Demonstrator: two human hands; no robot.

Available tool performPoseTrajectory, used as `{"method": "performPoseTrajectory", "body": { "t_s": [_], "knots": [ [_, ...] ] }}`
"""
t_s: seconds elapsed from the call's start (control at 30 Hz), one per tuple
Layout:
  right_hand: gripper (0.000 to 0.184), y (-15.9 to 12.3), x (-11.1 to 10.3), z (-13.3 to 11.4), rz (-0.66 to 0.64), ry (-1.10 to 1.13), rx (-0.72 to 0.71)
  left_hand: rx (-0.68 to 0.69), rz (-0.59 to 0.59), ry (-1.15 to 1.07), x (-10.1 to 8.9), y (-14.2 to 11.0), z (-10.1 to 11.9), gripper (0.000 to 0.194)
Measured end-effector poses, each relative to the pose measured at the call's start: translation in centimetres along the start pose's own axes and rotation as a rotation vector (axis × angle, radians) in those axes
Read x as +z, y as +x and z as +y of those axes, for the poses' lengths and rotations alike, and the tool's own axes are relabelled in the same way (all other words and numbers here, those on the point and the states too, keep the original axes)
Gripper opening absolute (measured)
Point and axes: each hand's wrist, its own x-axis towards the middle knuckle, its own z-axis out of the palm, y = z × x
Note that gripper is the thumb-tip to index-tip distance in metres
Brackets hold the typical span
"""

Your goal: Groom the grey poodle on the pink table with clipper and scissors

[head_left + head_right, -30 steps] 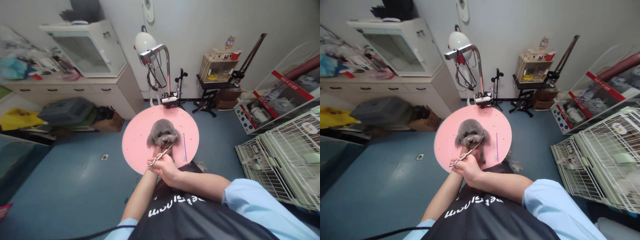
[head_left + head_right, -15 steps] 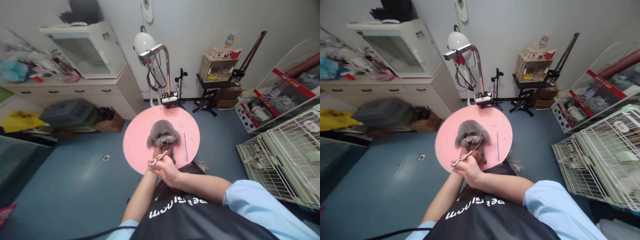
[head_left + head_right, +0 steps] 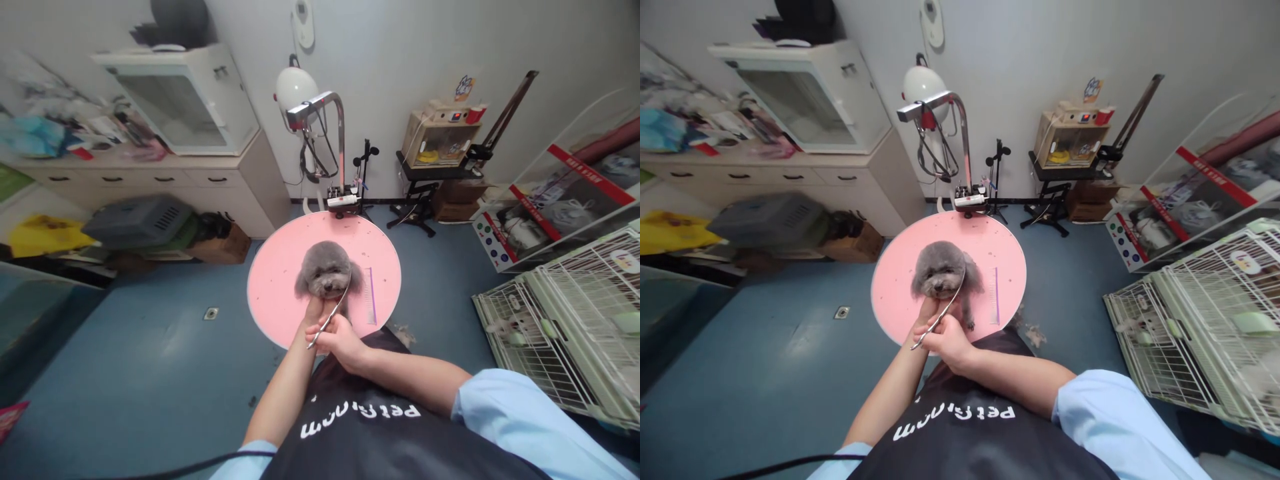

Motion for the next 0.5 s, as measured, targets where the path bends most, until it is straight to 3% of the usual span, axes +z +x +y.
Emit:
{"method": "performPoseTrajectory", "body": {
  "t_s": [0.1, 0.17, 0.2, 0.27, 0.37, 0.5],
  "knots": [
    [0.052, 0.9, -3.1, 0.2, 0.052, -0.075, -0.07, 0.019, 0.067, 0.053, -1.7, -0.1, -0.8, 0.027],
    [0.037, 2.1, -6.3, -0.5, 0.205, -0.296, -0.07, 0.052, 0.139, 0.086, -3.1, -0.4, -1.7, 0.024],
    [0.031, 2.9, -8.1, -1.1, 0.328, -0.51, 0.004, 0.062, 0.174, 0.098, -3.7, -0.7, -2.2, 0.024],
    [0.029, 4.8, -11.5, -2.4, 0.453, -0.697, 0.091, 0.087, 0.211, 0.101, -4.6, -1.0, -3.3, 0.02],
    [0.025, 7.4, -15.0, -3.3, 0.555, -0.945, 0.173, 0.13, 0.12, 0.016, -4.3, -0.6, -4.4, 0.007],
    [0.023, 8.8, -16.4, -2.5, 0.565, -1.201, 0.186, 0.057, -0.001, -0.148, -2.5, 1.4, -4.5, 0.007]
  ]
}}
